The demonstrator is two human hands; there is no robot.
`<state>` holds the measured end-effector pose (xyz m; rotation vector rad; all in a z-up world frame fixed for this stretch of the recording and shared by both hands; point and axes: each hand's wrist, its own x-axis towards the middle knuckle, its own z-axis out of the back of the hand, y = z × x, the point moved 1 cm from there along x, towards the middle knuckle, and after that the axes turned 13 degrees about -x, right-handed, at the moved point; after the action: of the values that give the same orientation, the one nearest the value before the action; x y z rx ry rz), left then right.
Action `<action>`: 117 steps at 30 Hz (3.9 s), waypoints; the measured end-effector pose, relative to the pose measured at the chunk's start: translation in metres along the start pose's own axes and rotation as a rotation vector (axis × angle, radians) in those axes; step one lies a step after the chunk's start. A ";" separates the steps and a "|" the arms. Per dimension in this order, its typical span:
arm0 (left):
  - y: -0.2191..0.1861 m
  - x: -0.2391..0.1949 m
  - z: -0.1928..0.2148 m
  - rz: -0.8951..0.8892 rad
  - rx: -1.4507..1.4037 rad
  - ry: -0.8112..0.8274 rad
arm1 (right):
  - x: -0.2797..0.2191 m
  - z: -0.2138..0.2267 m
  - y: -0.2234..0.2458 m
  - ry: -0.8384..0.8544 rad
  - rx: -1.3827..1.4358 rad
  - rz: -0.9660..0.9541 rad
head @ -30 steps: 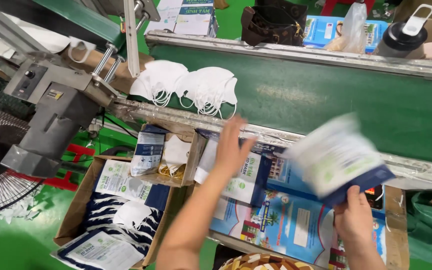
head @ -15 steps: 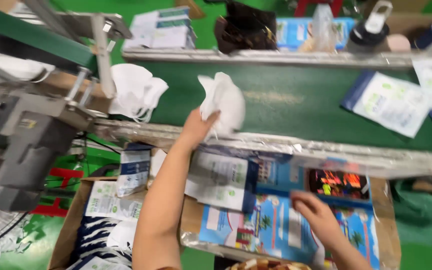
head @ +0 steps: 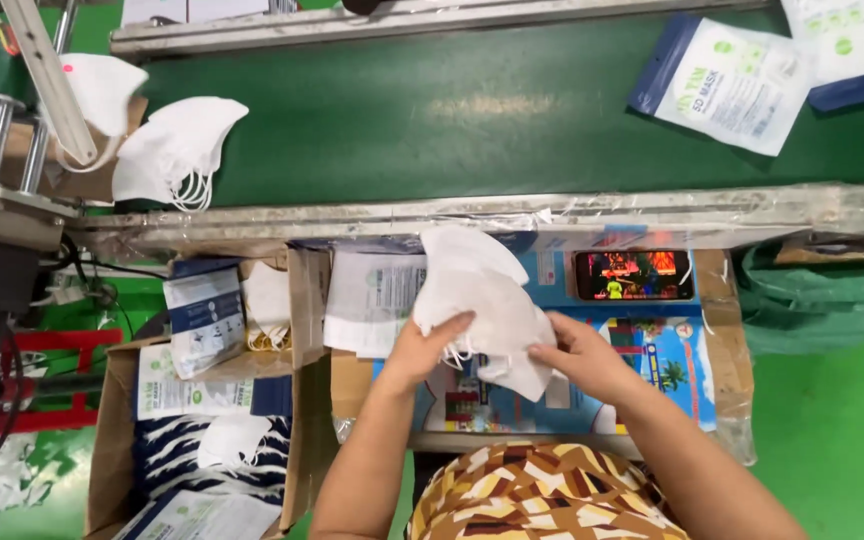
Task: Packing face masks into plastic bags and placing them in boxes.
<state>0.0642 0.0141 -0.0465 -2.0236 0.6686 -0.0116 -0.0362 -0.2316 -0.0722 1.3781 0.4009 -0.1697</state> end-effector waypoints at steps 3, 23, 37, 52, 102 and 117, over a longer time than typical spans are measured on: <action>0.004 -0.002 0.023 0.041 -0.034 -0.013 | 0.001 0.017 -0.038 -0.147 -0.130 -0.068; -0.001 -0.015 -0.033 -0.512 1.123 0.292 | -0.011 -0.008 0.016 -0.489 -0.654 0.584; 0.023 -0.003 -0.043 -0.404 1.273 0.300 | 0.018 -0.027 -0.070 -0.265 -0.079 0.352; 0.024 -0.021 -0.045 -0.474 1.155 0.449 | 0.014 -0.020 -0.044 -0.150 -0.320 0.435; 0.023 -0.026 -0.058 -0.803 0.987 0.067 | 0.014 -0.005 -0.025 -0.482 -0.392 0.074; -0.016 -0.025 -0.076 -0.793 1.028 0.032 | 0.002 -0.026 -0.029 -0.082 -0.172 0.069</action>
<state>0.0297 -0.0290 0.0135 -1.1494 -0.1799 -0.7060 -0.0495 -0.2112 -0.1030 1.2097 0.2921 -0.1316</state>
